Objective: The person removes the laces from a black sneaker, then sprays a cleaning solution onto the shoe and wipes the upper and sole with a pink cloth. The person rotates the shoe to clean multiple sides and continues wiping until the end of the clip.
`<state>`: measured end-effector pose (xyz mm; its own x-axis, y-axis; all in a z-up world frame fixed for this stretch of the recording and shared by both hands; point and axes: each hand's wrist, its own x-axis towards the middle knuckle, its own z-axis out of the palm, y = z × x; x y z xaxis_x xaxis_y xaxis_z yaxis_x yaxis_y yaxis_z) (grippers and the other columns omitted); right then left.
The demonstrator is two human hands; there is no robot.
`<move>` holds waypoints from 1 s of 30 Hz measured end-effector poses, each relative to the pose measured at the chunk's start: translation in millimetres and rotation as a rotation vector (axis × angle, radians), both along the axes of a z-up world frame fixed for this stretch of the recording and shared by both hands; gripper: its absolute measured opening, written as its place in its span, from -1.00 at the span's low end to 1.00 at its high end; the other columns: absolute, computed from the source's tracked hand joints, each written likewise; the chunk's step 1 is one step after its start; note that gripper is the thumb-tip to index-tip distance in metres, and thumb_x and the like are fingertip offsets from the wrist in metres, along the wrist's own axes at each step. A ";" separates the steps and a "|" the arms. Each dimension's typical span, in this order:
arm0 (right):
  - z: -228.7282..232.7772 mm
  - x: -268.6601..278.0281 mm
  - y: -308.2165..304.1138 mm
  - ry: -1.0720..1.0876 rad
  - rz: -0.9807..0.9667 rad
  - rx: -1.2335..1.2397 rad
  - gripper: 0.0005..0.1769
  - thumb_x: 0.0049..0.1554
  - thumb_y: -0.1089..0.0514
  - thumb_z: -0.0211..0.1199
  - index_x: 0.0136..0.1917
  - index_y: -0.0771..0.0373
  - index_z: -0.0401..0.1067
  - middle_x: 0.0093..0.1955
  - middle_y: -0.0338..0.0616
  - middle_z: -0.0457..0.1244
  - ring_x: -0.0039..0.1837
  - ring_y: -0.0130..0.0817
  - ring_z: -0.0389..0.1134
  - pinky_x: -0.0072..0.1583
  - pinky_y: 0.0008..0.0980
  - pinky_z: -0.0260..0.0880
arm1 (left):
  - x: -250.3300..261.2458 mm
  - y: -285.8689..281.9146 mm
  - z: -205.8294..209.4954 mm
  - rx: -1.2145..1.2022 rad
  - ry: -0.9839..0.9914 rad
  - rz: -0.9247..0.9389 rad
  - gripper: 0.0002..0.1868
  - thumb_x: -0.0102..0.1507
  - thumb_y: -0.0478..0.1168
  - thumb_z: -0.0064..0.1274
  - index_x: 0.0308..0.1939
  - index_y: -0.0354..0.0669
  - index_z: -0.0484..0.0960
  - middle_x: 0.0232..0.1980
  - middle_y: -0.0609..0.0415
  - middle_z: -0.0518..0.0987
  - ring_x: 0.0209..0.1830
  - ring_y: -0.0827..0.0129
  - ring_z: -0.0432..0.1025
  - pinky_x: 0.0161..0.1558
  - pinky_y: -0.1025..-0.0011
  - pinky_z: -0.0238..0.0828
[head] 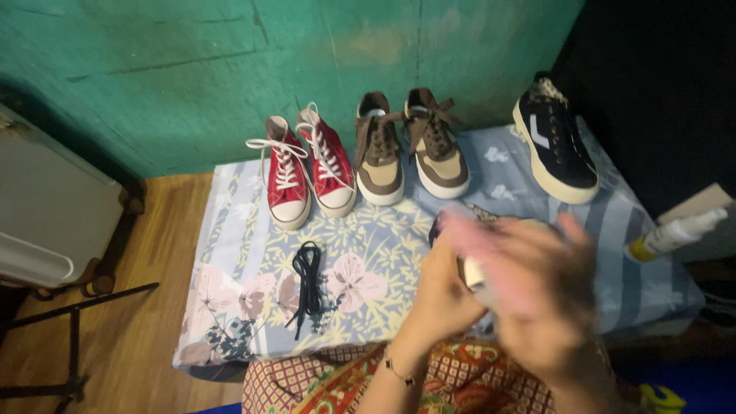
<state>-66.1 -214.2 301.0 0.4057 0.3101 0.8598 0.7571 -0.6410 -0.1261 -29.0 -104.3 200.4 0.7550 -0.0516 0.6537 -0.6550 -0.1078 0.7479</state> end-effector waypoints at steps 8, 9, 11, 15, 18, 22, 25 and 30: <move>-52.9 34.1 -58.8 0.289 0.063 0.845 -0.51 0.12 0.25 0.28 0.29 0.26 0.23 0.23 -0.16 0.23 0.19 -0.40 0.33 0.20 -0.42 0.46 | -18.1 -34.0 -20.1 0.088 -0.103 0.096 -0.19 0.27 0.01 0.30 0.46 -0.25 0.29 0.52 -0.20 0.29 0.54 -0.01 0.19 0.56 0.17 0.07; -54.4 39.4 -67.8 0.273 0.150 0.824 -0.46 0.13 0.28 0.31 0.34 0.27 0.20 0.25 -0.14 0.21 0.25 -0.39 0.29 0.30 -0.41 0.42 | -16.8 -32.2 -25.7 0.117 -0.088 0.128 -0.18 0.26 0.04 0.30 0.47 -0.24 0.31 0.55 -0.23 0.27 0.58 -0.05 0.15 0.58 0.13 0.04; -56.9 46.7 -83.9 0.279 0.225 0.810 -0.38 0.14 0.35 0.32 0.40 0.30 0.15 0.31 -0.07 0.20 0.36 -0.33 0.27 0.44 -0.36 0.36 | -0.2 -24.0 -38.2 0.141 0.009 0.304 -0.27 0.26 0.06 0.24 0.41 -0.22 0.41 0.57 -0.31 0.24 0.62 -0.16 0.12 0.57 0.05 0.06; -79.4 51.1 -107.9 0.447 0.166 1.221 -0.29 -0.03 0.45 0.15 0.37 0.23 0.09 0.29 -0.04 0.18 0.37 -0.19 0.38 0.34 -0.13 0.43 | 35.9 -10.6 -70.8 0.192 0.099 0.419 -0.43 0.33 0.12 0.10 0.21 -0.25 0.47 0.07 -0.21 0.58 0.17 -0.18 0.41 0.45 -0.08 0.10; -107.1 57.9 -126.2 0.511 0.411 1.398 -0.25 0.05 0.40 0.12 0.51 0.25 0.11 0.39 0.16 0.25 0.46 0.06 0.37 0.51 -0.01 0.32 | 38.4 -23.4 -94.7 0.138 0.238 0.307 -0.42 0.29 0.15 0.17 0.09 -0.27 0.45 -0.18 -0.16 0.58 -0.14 -0.13 0.50 -0.10 0.12 0.42; -139.9 79.6 -135.5 0.612 0.550 1.452 -0.29 0.06 0.28 0.17 0.48 0.19 0.17 0.36 0.12 0.27 0.48 0.00 0.32 0.54 -0.05 0.31 | 28.4 -8.1 -107.8 0.183 0.006 0.584 -0.41 0.11 0.15 0.38 -0.12 -0.24 0.52 -0.37 -0.07 0.52 -0.39 -0.01 0.42 -0.31 0.18 0.35; -182.6 90.7 -120.8 0.789 0.428 1.789 -0.49 0.08 0.14 0.22 0.29 0.32 0.41 0.28 0.02 0.34 0.34 -0.09 0.38 0.39 -0.09 0.44 | 17.9 31.8 -111.0 0.321 -0.165 0.755 -0.41 0.00 0.16 0.42 -0.23 -0.21 0.53 -0.43 -0.03 0.48 -0.43 0.06 0.38 -0.34 0.21 0.29; -262.7 105.8 -91.9 0.613 0.052 0.997 -0.77 0.33 0.32 0.26 0.24 0.29 0.34 0.31 0.02 0.32 0.33 -0.14 0.32 0.39 -0.22 0.33 | 6.3 77.9 -117.1 0.559 -0.115 0.771 -0.45 0.06 0.16 0.39 -0.30 -0.17 0.49 -0.49 0.10 0.45 -0.52 0.20 0.36 -0.37 0.26 0.22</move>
